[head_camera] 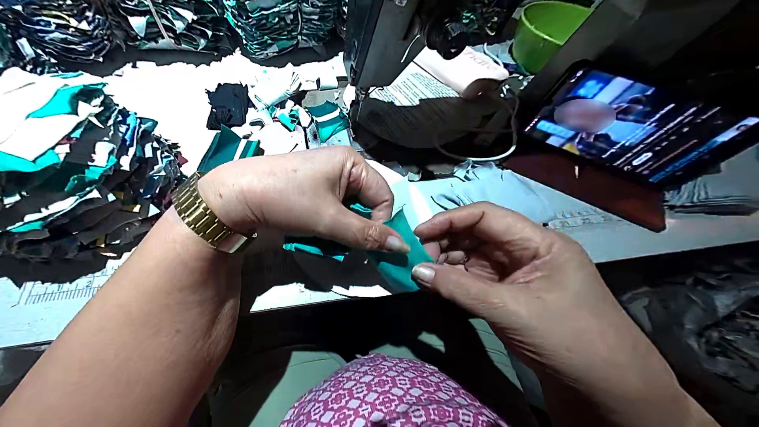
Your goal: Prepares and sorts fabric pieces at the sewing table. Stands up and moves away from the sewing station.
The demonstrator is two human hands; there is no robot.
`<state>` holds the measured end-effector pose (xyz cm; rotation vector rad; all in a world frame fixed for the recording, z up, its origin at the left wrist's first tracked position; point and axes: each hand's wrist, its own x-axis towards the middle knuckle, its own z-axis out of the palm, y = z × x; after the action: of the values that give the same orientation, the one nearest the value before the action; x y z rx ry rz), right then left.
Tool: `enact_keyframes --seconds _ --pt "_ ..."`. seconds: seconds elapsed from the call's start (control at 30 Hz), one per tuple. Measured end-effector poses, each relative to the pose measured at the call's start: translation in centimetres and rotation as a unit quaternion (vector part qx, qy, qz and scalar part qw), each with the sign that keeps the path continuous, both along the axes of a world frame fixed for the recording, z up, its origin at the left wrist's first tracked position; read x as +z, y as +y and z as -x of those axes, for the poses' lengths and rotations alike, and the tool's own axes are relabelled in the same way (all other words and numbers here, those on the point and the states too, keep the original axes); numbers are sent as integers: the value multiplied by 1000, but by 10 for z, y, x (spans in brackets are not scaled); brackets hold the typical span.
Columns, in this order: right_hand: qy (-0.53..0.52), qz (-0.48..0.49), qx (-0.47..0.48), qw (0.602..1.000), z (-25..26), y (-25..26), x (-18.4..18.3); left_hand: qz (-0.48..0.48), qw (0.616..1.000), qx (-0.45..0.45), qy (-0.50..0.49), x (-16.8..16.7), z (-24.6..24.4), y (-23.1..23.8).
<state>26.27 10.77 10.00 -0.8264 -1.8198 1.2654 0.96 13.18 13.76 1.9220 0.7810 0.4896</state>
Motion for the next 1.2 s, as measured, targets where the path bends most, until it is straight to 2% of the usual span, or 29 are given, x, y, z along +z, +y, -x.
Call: enact_keyframes --seconds 0.2,0.4,0.5,0.63,0.8,1.0,1.2 --pt "-2 -29 -17 999 -1 -6 0 -11 999 1 50 0 -1 -1" --pt "-122 -166 -61 977 0 -4 -14 -6 989 36 146 1 -10 -4" --pt "-156 -206 -68 964 1 0 -17 -40 981 56 179 -2 -13 -1" --pt "-154 -204 -58 965 0 3 -16 -84 978 69 179 -6 -11 0" --pt "-171 -207 -49 962 -2 4 -16 -92 967 89 222 -6 -15 0" --pt "-141 -164 -22 976 -8 7 -11 -102 969 87 210 -9 -15 2" --pt "-177 -232 -12 956 -7 8 -15 -104 967 89 215 -10 -16 3"
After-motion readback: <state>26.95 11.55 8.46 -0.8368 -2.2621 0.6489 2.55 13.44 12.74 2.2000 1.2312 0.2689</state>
